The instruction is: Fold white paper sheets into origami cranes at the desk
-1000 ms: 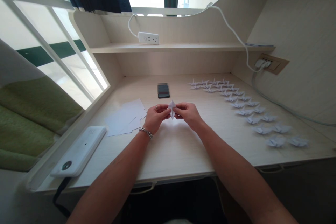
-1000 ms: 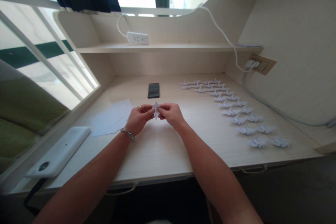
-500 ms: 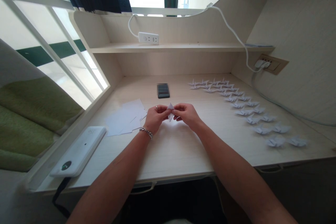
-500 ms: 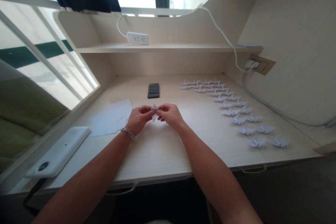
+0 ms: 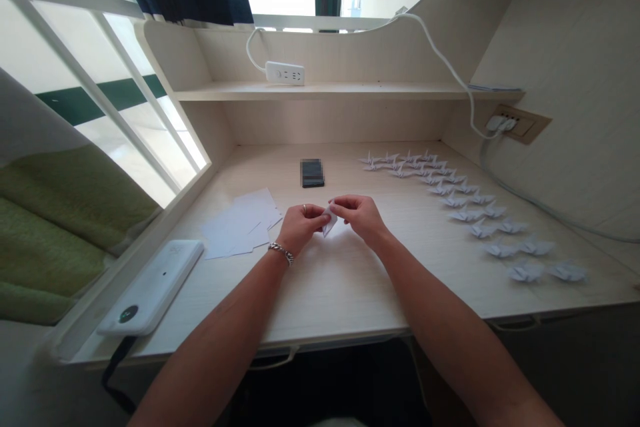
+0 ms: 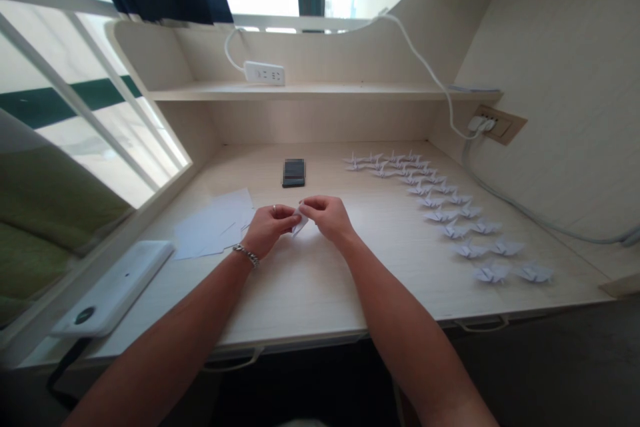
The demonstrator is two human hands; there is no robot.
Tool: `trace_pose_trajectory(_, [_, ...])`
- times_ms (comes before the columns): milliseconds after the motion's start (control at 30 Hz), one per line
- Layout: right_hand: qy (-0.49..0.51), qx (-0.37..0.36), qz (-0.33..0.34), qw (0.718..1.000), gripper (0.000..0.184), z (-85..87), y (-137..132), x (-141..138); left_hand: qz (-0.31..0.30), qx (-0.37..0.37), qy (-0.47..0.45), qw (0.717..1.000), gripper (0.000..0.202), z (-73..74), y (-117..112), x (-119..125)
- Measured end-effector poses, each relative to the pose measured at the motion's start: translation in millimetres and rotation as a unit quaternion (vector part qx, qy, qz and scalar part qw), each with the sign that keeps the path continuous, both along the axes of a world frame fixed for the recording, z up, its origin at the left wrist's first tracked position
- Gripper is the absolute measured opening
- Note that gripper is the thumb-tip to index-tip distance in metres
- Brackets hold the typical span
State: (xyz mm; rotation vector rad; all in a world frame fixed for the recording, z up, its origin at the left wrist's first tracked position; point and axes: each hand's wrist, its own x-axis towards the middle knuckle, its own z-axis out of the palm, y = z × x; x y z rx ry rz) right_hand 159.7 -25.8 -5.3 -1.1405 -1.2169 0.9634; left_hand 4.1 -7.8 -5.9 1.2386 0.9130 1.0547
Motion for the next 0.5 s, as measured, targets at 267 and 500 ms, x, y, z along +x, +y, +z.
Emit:
trace_pose_trajectory(267, [0.034, -0.003, -0.002, 0.999, 0.025, -0.8, 1.4, 0.5, -0.012, 0.029, 0.041, 0.999, 0.018, 1.5, -1.4, 0.4])
trace_pose_trajectory(500, [0.054, -0.018, -0.004, 0.998, 0.028, 2.1, 0.6, -0.4, -0.016, 0.035, 0.064, 0.997, 0.020, 1.2, -1.2, 0.7])
